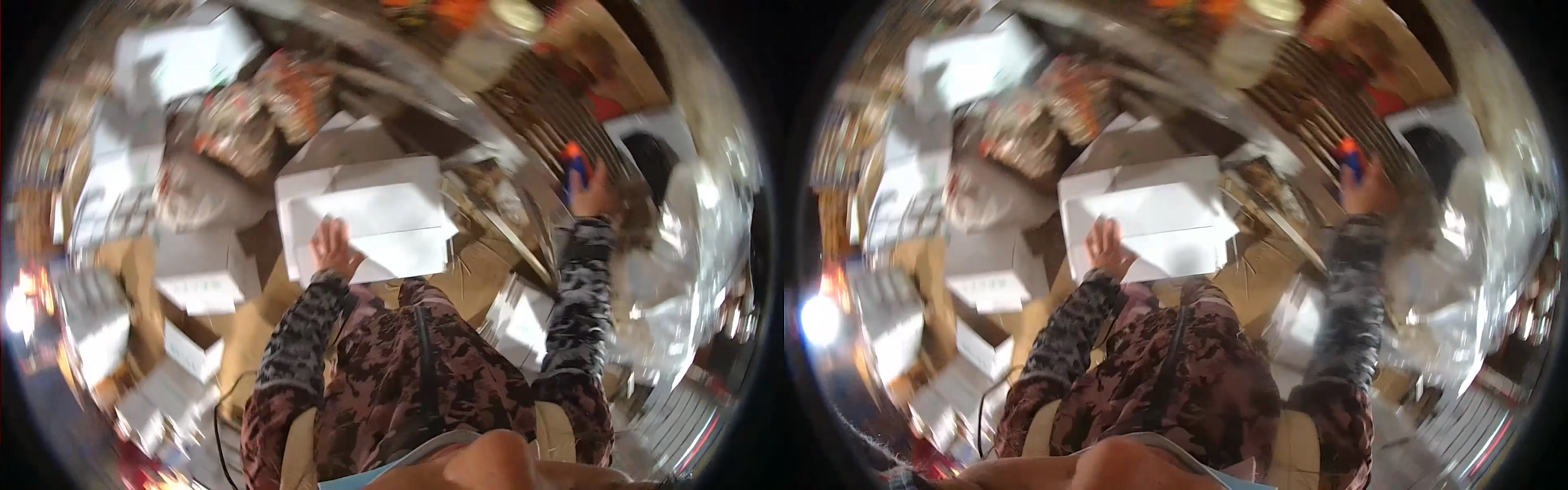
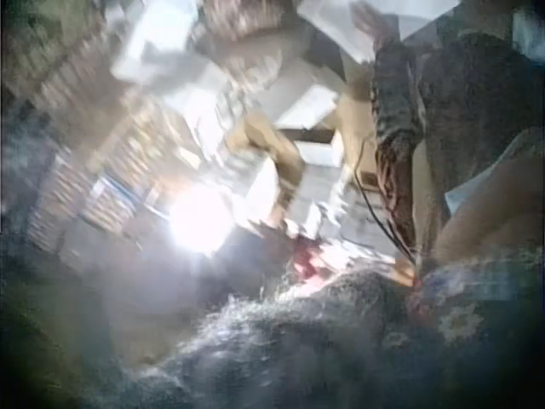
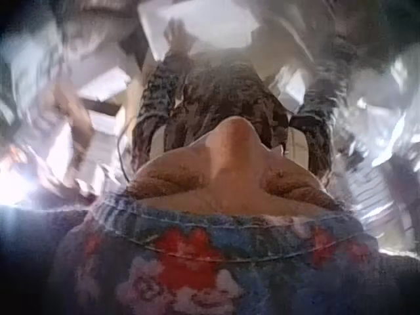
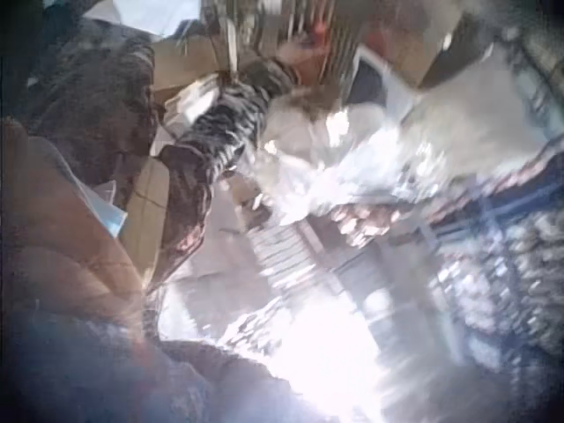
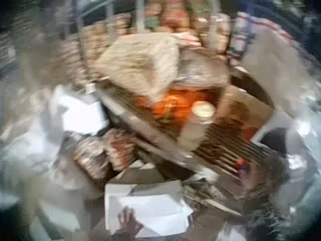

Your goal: Assembling and taping cardboard boxes for produce.

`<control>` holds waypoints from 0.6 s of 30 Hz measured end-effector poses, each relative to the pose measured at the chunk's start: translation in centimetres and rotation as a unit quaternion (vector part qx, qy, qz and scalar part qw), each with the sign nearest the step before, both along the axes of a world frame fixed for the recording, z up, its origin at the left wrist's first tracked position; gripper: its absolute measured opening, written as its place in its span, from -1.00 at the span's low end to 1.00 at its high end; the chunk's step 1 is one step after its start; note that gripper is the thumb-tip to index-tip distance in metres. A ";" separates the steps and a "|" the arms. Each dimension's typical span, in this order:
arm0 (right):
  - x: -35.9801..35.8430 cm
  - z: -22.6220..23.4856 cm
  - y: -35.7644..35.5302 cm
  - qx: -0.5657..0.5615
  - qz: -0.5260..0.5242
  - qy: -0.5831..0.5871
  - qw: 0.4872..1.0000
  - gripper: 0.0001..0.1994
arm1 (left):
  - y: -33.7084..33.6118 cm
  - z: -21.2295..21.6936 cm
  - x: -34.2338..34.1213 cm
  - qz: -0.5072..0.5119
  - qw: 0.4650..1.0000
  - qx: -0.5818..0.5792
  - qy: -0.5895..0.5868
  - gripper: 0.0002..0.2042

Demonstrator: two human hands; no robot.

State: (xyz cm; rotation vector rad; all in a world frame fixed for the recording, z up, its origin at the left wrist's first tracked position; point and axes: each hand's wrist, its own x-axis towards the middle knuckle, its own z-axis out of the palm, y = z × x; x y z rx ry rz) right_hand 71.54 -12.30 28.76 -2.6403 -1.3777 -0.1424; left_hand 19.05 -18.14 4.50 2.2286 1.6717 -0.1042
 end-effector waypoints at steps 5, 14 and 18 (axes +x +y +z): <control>13.9 -6.2 -2.7 -0.003 0.098 0.042 0.994 -0.43 | 0.3 -1.9 3.4 -0.002 1.000 0.002 -0.026 -0.10; -13.4 -13.9 -4.7 0.186 0.105 0.582 0.785 -0.65 | 0.2 -0.7 1.1 0.089 0.986 0.018 -0.137 -0.06; -29.6 -19.5 -0.5 0.066 0.284 0.678 0.675 -0.73 | 0.5 -0.6 -0.6 0.144 0.928 -0.002 -0.343 0.09</control>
